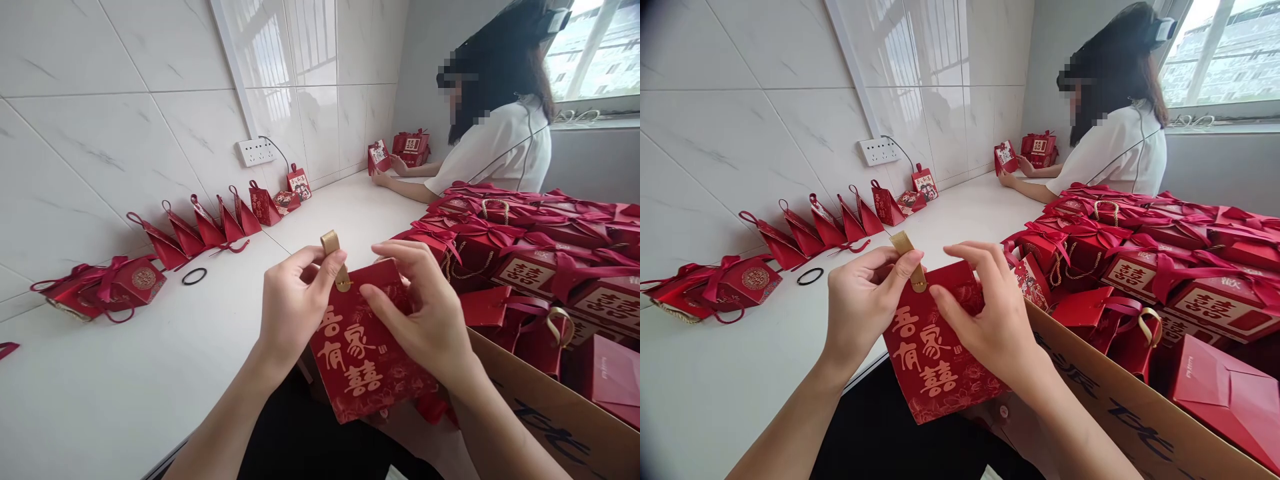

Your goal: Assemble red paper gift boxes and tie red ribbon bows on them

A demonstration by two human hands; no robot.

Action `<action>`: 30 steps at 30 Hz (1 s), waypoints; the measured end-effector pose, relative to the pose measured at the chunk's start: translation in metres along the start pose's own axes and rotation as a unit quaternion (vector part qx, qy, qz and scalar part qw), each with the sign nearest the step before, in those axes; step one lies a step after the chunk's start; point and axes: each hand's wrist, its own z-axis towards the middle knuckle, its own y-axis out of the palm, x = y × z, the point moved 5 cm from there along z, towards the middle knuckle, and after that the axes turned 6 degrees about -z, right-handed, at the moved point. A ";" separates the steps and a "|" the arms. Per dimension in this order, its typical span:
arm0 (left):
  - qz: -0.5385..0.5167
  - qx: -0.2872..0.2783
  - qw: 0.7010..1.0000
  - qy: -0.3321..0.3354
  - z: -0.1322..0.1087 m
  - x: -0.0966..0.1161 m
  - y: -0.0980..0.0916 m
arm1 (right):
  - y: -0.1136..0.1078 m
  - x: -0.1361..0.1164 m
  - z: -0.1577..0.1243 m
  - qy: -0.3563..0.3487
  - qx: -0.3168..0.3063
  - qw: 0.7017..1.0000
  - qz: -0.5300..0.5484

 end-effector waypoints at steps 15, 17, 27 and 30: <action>-0.047 -0.032 0.998 -0.017 -0.006 -0.007 0.009 | 0.011 0.011 0.001 0.117 -0.074 0.988 0.062; -0.074 -0.052 0.995 -0.040 -0.007 -0.011 0.009 | 0.010 0.013 0.001 0.119 -0.078 0.988 0.062; -0.076 -0.120 0.981 -0.135 -0.018 -0.028 0.017 | 0.010 0.024 0.001 0.161 -0.055 0.984 0.043; -0.085 -0.096 0.982 -0.140 -0.019 -0.030 0.017 | 0.012 0.027 -0.002 0.178 -0.059 0.979 0.076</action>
